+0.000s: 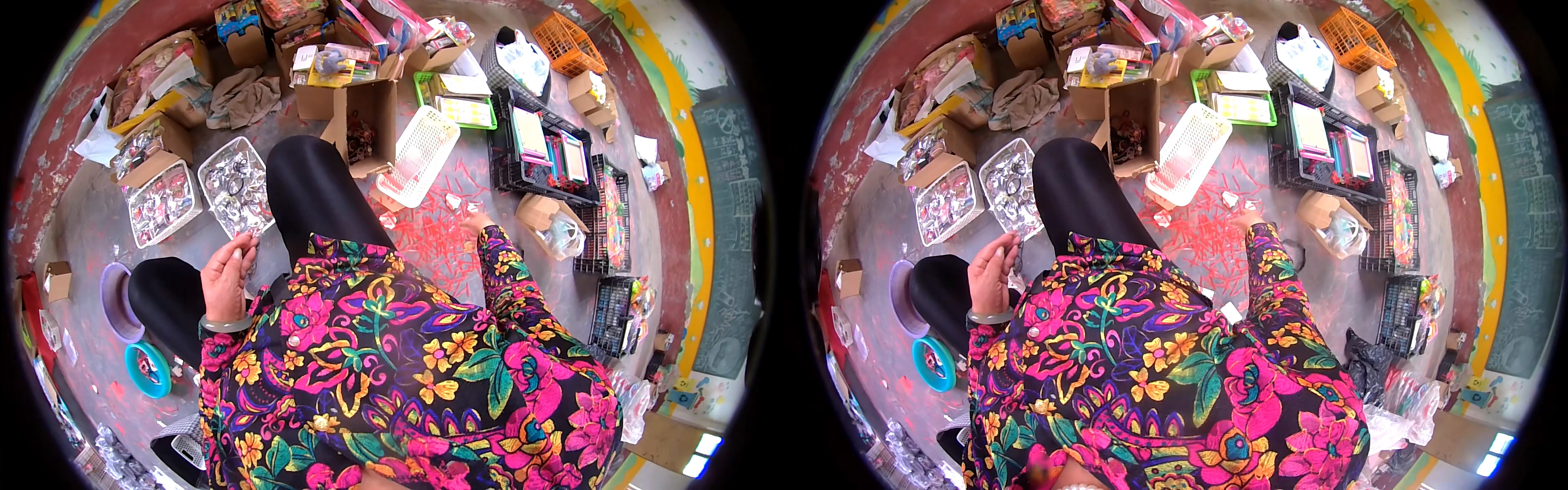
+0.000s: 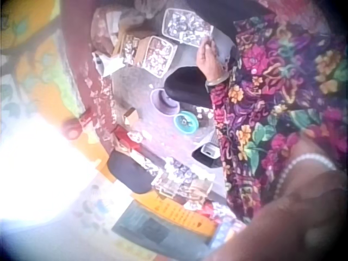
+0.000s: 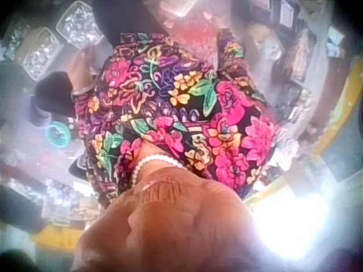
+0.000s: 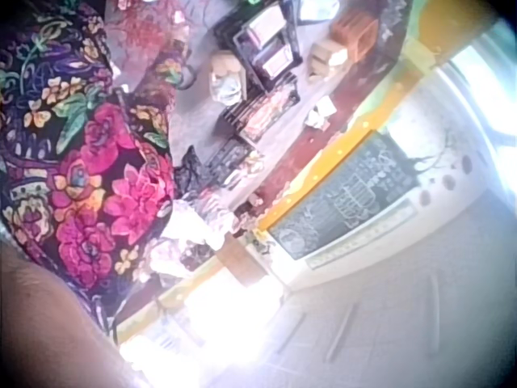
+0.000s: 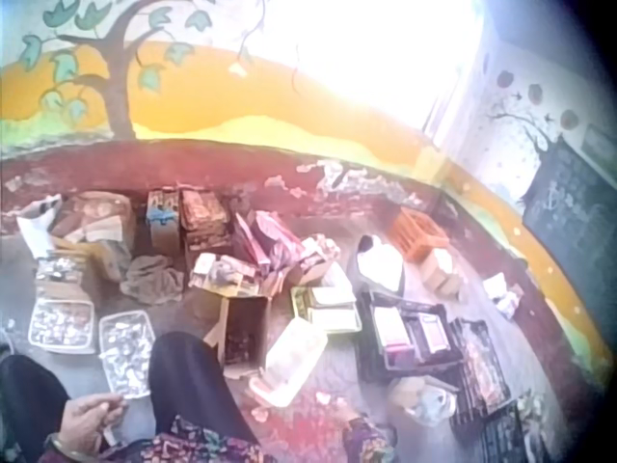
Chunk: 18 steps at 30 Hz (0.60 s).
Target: The person sits on the floor and wraps small candies in clear plastic wrappers by hand. They pick up a candy, place it in a wrapper, and fold the wrapper around it, then place the wrapped item into a white basket.
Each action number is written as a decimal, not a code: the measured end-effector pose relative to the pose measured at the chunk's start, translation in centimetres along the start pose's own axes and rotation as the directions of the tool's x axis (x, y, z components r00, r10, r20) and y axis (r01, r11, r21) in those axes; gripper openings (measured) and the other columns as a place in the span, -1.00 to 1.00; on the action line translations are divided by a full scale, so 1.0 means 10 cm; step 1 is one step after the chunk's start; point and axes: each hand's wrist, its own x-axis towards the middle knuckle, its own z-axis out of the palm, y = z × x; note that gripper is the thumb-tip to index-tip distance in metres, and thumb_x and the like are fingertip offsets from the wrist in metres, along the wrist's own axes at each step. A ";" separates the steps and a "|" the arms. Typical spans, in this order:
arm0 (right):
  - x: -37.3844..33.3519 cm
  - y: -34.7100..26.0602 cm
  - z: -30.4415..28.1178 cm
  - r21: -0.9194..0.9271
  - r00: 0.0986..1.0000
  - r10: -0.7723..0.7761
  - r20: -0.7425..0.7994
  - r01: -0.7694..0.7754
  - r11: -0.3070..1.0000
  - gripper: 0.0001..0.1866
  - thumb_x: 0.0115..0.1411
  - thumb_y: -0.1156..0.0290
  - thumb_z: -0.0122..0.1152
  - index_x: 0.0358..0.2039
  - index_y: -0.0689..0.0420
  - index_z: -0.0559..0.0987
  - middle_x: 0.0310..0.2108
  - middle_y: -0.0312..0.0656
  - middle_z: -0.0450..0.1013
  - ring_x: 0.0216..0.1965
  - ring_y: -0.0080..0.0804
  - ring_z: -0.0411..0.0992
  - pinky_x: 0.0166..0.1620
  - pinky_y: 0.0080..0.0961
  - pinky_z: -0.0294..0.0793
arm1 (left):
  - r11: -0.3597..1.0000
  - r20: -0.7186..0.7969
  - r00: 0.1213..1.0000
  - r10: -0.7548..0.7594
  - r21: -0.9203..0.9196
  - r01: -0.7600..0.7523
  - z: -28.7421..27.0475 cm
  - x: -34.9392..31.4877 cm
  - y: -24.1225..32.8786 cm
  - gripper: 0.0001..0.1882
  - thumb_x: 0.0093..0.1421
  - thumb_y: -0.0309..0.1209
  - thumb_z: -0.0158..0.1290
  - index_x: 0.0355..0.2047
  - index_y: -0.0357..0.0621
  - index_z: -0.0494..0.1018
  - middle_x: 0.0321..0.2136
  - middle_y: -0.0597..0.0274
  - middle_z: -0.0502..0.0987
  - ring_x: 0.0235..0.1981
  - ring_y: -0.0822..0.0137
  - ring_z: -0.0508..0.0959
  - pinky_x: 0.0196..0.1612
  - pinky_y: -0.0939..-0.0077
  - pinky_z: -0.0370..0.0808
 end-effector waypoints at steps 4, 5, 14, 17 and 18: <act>0.16 0.31 -0.03 -0.148 0.975 0.176 0.133 -0.155 0.977 -0.44 0.10 0.00 0.05 0.07 -0.06 0.28 -0.29 -0.11 0.46 -0.19 -0.28 0.43 -0.11 -0.39 0.37 | 0.999 -0.013 1.000 -0.022 0.029 0.022 0.04 -0.01 0.04 -0.73 0.23 -0.54 -0.19 -0.12 -0.45 0.34 -0.15 0.03 0.44 -0.11 0.32 0.47 -0.03 0.60 0.40; 0.33 0.62 -0.06 -0.476 0.986 0.127 0.105 -0.062 0.877 -0.44 0.09 0.01 0.05 0.07 -0.07 0.26 -0.31 -0.11 0.46 -0.20 -0.28 0.43 -0.11 -0.39 0.37 | 1.000 -0.003 1.000 -0.026 0.006 0.026 0.02 0.01 0.01 -0.73 0.23 -0.54 -0.19 -0.12 -0.45 0.34 -0.15 0.02 0.44 -0.12 0.32 0.47 -0.03 0.60 0.40; -0.09 0.05 -0.28 -0.275 0.978 0.203 0.038 -0.185 0.943 -0.55 0.04 -0.05 0.09 -0.29 0.10 0.54 -0.38 -0.26 0.48 -0.42 -0.26 0.43 -0.29 -0.36 0.40 | 1.000 -0.010 1.000 -0.010 -0.013 0.010 0.02 0.01 0.01 -0.74 0.22 -0.55 -0.20 -0.13 -0.46 0.34 -0.16 0.01 0.44 -0.12 0.31 0.47 -0.03 0.60 0.41; -0.05 0.12 -0.25 -0.202 0.979 0.197 0.059 -0.182 0.962 -0.59 0.07 0.02 0.05 -0.24 0.08 0.51 -0.31 -0.26 0.46 -0.33 -0.28 0.40 -0.22 -0.34 0.38 | 1.000 -0.024 1.000 -0.018 -0.024 0.017 0.00 -0.02 -0.01 -0.74 0.22 -0.55 -0.20 -0.13 -0.47 0.34 -0.16 0.00 0.43 -0.12 0.31 0.47 -0.03 0.60 0.41; -0.07 0.12 -0.25 -0.138 0.974 0.207 0.086 -0.195 0.971 -0.60 0.08 0.04 0.03 -0.22 0.08 0.51 -0.29 -0.26 0.45 -0.30 -0.28 0.39 -0.20 -0.33 0.37 | 0.999 -0.029 0.999 -0.021 -0.029 0.020 0.02 -0.03 0.00 -0.74 0.22 -0.55 -0.20 -0.13 -0.47 0.34 -0.16 0.00 0.44 -0.12 0.31 0.47 -0.03 0.60 0.41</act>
